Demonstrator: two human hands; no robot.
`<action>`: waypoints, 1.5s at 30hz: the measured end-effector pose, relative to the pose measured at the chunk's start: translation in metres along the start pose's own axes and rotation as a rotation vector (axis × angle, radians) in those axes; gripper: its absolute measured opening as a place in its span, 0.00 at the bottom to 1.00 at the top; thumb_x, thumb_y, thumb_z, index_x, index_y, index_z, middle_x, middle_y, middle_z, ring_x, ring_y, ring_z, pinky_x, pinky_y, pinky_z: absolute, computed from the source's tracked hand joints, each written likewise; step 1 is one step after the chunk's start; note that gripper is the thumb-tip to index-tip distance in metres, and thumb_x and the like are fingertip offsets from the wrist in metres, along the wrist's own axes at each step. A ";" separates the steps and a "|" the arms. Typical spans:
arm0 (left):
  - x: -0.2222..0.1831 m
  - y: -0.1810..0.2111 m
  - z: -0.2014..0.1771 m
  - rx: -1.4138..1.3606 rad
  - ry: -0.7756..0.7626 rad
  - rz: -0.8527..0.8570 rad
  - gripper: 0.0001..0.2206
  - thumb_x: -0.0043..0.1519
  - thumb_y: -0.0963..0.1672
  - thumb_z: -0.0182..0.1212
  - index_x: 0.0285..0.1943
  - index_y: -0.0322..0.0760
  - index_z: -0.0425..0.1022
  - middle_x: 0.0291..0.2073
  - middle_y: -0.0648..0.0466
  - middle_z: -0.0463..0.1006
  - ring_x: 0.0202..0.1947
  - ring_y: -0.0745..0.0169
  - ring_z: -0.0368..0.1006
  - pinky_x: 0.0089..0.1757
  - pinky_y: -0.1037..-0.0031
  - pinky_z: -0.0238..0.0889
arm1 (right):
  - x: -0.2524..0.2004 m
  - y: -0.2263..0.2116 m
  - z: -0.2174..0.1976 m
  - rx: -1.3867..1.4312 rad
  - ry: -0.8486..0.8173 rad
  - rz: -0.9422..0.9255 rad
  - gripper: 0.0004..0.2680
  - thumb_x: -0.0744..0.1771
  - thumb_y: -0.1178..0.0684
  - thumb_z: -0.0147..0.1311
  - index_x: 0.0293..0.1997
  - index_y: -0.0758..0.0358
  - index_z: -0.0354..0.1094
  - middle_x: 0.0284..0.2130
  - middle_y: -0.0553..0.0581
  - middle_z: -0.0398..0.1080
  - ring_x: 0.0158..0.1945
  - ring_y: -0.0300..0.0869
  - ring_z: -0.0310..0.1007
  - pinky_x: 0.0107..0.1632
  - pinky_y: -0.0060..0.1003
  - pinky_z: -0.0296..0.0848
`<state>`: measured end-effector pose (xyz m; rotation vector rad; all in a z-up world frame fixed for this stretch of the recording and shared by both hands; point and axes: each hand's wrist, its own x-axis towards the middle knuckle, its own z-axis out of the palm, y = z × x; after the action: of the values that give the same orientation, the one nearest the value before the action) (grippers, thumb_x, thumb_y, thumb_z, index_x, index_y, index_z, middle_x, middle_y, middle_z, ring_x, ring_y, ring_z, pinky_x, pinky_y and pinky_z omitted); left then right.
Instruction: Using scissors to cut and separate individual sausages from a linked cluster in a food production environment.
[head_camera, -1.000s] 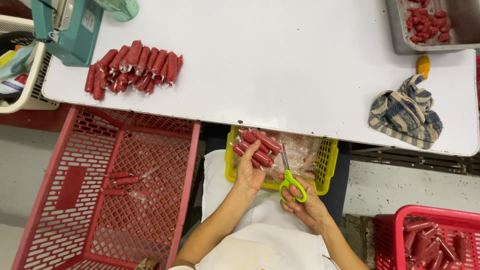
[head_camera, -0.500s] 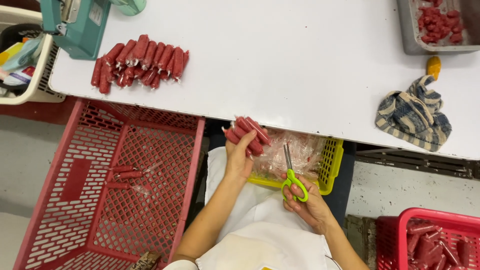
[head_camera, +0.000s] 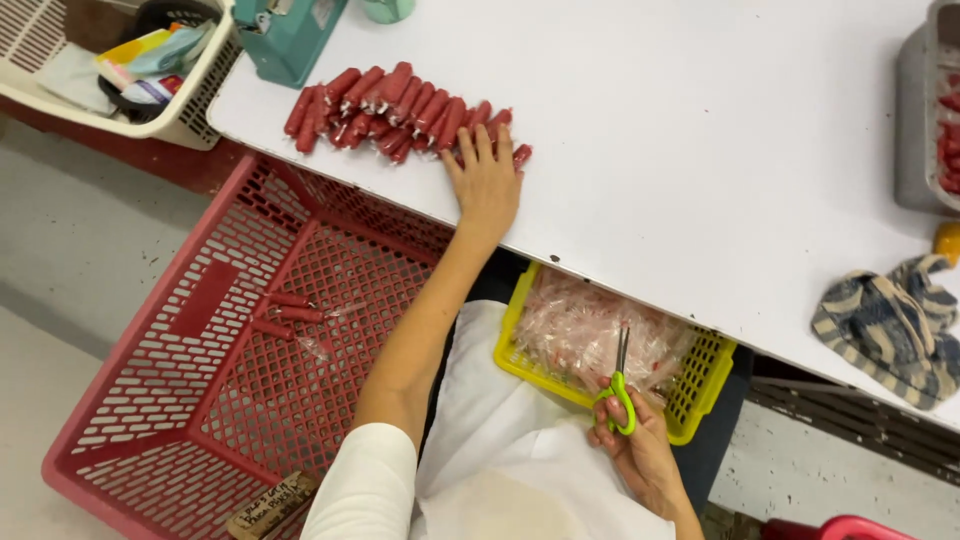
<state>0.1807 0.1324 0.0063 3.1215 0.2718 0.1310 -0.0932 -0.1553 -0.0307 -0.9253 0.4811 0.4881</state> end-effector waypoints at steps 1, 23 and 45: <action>-0.004 -0.002 0.011 -0.067 0.121 0.018 0.35 0.64 0.54 0.61 0.79 0.46 0.53 0.76 0.41 0.50 0.74 0.31 0.43 0.64 0.33 0.41 | 0.002 0.002 -0.001 0.015 0.022 0.005 0.14 0.66 0.58 0.57 0.57 0.70 0.67 0.26 0.58 0.60 0.18 0.37 0.52 0.29 0.38 0.58; -0.225 -0.358 0.163 -0.102 -0.327 -0.219 0.18 0.61 0.42 0.62 0.61 0.41 0.75 0.55 0.46 0.67 0.58 0.42 0.61 0.55 0.45 0.61 | 0.062 0.026 0.001 -0.308 -0.047 0.101 0.15 0.66 0.51 0.59 0.59 0.59 0.68 0.30 0.52 0.64 0.21 0.35 0.55 0.32 0.36 0.63; -0.152 -0.350 0.186 -0.264 -0.292 -1.009 0.32 0.61 0.46 0.65 0.71 0.44 0.50 0.57 0.40 0.65 0.59 0.35 0.65 0.48 0.49 0.67 | 0.068 0.036 0.004 -0.396 -0.052 0.030 0.16 0.66 0.55 0.57 0.61 0.65 0.69 0.28 0.59 0.64 0.20 0.40 0.56 0.30 0.37 0.63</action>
<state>-0.0129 0.4514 -0.1958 2.3339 1.5626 -0.2653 -0.0600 -0.1206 -0.0912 -1.2827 0.3562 0.6475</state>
